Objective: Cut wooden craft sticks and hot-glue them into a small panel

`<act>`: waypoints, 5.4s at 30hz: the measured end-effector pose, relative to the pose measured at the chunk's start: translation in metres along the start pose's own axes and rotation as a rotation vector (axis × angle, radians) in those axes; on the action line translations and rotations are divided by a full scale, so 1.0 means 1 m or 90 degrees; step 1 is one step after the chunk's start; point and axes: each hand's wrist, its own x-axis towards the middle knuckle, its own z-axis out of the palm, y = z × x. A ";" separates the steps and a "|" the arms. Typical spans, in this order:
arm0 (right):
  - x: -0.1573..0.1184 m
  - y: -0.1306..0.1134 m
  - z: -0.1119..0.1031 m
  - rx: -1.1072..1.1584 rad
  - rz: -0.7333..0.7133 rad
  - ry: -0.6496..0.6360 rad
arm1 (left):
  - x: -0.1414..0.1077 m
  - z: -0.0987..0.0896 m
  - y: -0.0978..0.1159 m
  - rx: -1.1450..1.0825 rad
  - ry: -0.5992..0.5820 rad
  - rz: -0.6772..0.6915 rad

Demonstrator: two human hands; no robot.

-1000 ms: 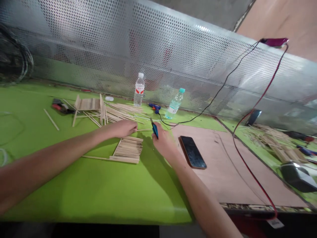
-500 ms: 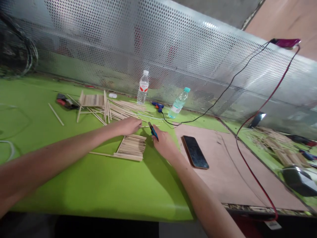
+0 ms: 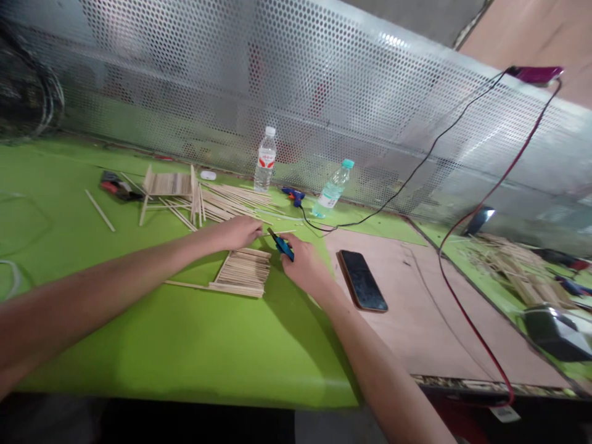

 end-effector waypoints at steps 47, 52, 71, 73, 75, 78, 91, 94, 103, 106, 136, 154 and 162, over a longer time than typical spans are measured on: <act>0.002 0.003 0.004 0.234 0.089 -0.041 | 0.001 0.001 -0.001 -0.053 -0.024 -0.055; 0.000 0.000 0.005 0.203 0.065 -0.029 | -0.001 -0.002 0.002 -0.038 -0.022 -0.058; 0.003 -0.022 0.003 0.052 0.021 -0.012 | 0.007 0.007 0.000 0.015 -0.001 -0.054; 0.004 -0.022 0.004 0.047 0.022 -0.011 | 0.009 0.007 -0.001 0.014 0.001 -0.053; 0.004 -0.023 0.004 0.039 0.029 -0.016 | 0.009 0.007 -0.002 0.008 0.007 -0.048; 0.004 -0.025 0.004 0.032 0.035 -0.026 | 0.010 0.007 -0.003 -0.002 0.023 -0.035; 0.007 -0.031 -0.003 -0.030 -0.015 -0.062 | 0.017 0.008 -0.003 0.018 0.038 -0.041; 0.012 -0.030 0.004 -0.054 0.000 -0.044 | 0.017 0.007 0.000 0.030 0.044 -0.048; 0.012 -0.030 -0.004 -0.101 0.011 -0.074 | 0.017 0.011 -0.004 0.016 0.050 -0.064; 0.010 -0.030 -0.002 -0.095 0.012 -0.057 | 0.017 0.013 -0.008 0.000 0.056 -0.079; 0.014 -0.029 -0.007 -0.124 0.011 -0.065 | 0.015 0.011 0.000 -0.080 0.077 -0.123; 0.017 -0.031 -0.008 -0.163 0.010 -0.105 | 0.018 0.015 0.000 -0.085 0.084 -0.131; 0.016 -0.033 0.000 -0.177 0.006 -0.106 | 0.017 0.014 0.003 -0.068 0.082 -0.141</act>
